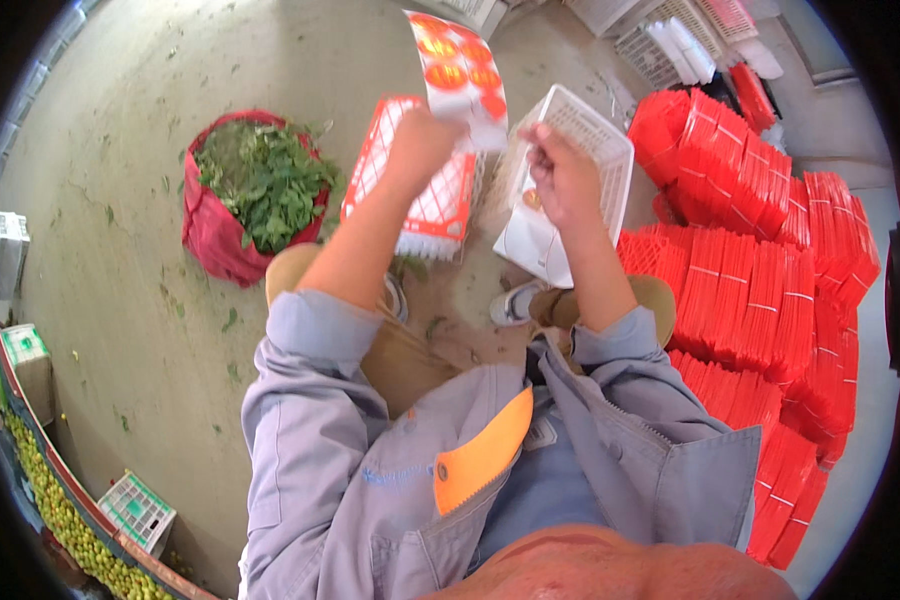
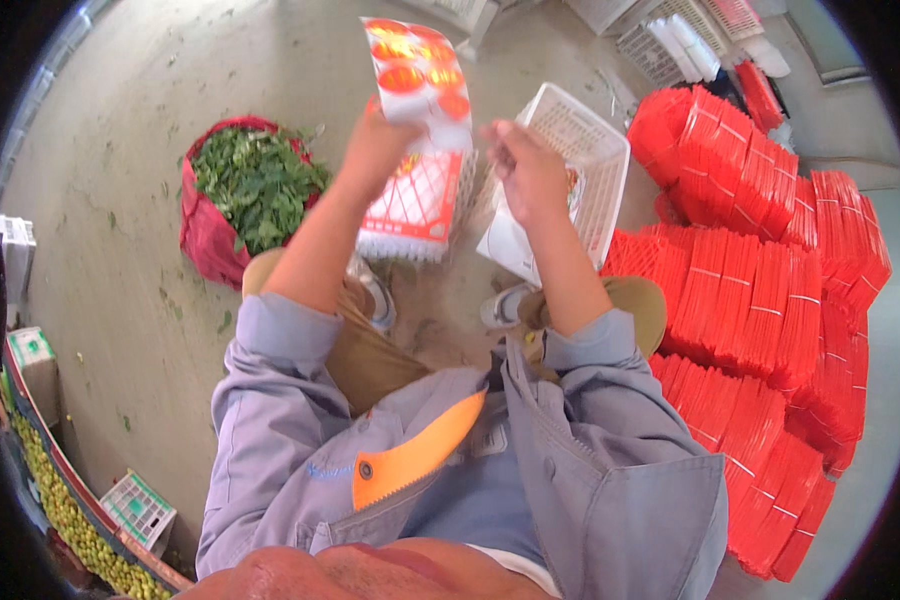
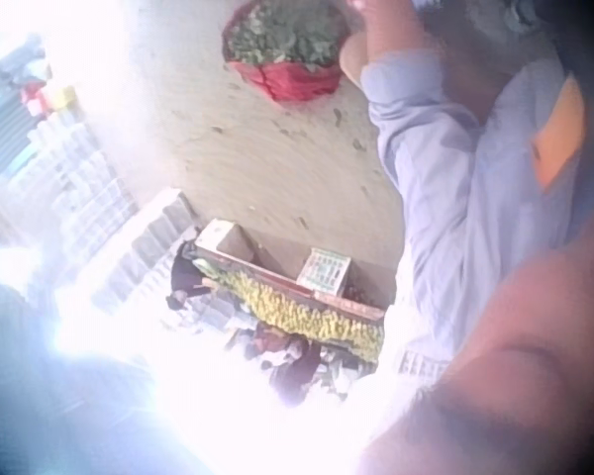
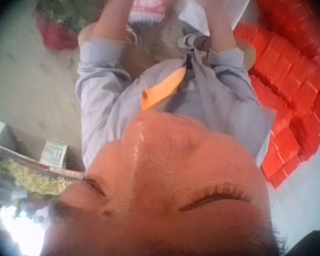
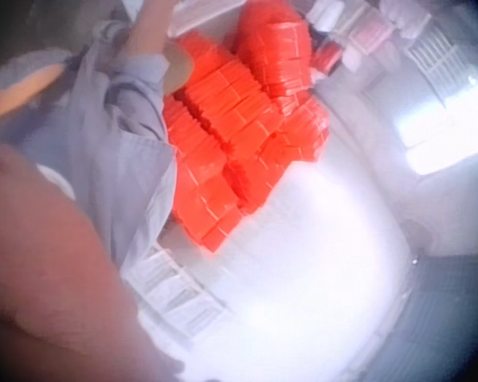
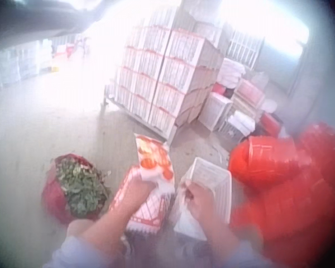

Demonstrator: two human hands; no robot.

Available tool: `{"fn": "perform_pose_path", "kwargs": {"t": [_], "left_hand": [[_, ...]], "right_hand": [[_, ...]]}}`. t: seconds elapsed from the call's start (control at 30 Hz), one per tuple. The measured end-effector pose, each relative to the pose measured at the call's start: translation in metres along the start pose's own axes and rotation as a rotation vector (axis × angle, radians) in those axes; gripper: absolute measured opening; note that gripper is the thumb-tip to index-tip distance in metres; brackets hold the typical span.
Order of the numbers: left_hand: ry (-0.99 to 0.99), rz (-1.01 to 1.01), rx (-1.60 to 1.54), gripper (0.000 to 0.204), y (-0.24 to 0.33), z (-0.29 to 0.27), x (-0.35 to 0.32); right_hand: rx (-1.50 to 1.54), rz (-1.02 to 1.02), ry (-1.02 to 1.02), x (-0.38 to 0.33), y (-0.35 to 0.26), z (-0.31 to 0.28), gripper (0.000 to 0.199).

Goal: The person assembles red plastic crates by inserting white foam inserts and placing printed paper labels on top. They repeatedly pick up foam pieces, fit them into the crate base, and then apply a label sheet to the top surface.

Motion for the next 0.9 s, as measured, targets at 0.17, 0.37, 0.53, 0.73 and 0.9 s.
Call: {"fn": "perform_pose_path", "kwargs": {"t": [0.17, 0.37, 0.53, 0.73, 0.9], "left_hand": [[0.068, 0.067, -0.433, 0.030, 0.011, -0.059, 0.010], [0.123, 0.149, -0.007, 0.031, 0.023, -0.038, 0.001], [0.121, 0.406, 0.182, 0.029, 0.043, -0.024, -0.011], [0.039, 0.363, 0.123, 0.029, 0.039, -0.014, -0.013], [0.106, 0.405, 0.192, 0.027, 0.044, -0.014, -0.019]], "right_hand": [[-0.013, -0.002, 0.028, -0.002, 0.019, 0.004, 0.022], [0.312, 0.398, 0.054, -0.023, 0.075, 0.055, 0.024], [0.521, 0.488, 0.082, -0.004, 0.072, 0.065, 0.025], [0.512, 0.499, 0.030, 0.002, 0.076, 0.068, 0.020], [0.523, 0.514, 0.080, 0.008, 0.085, 0.063, 0.012]]}}
Point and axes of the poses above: each hand's wrist, its own x-axis towards the middle knuckle, its own z-axis out of the palm, y = z × x, the point moved 10 cm from there along x, towards the middle knuckle, and after that the axes turned 15 degrees about -z, right-handed, at the moved point
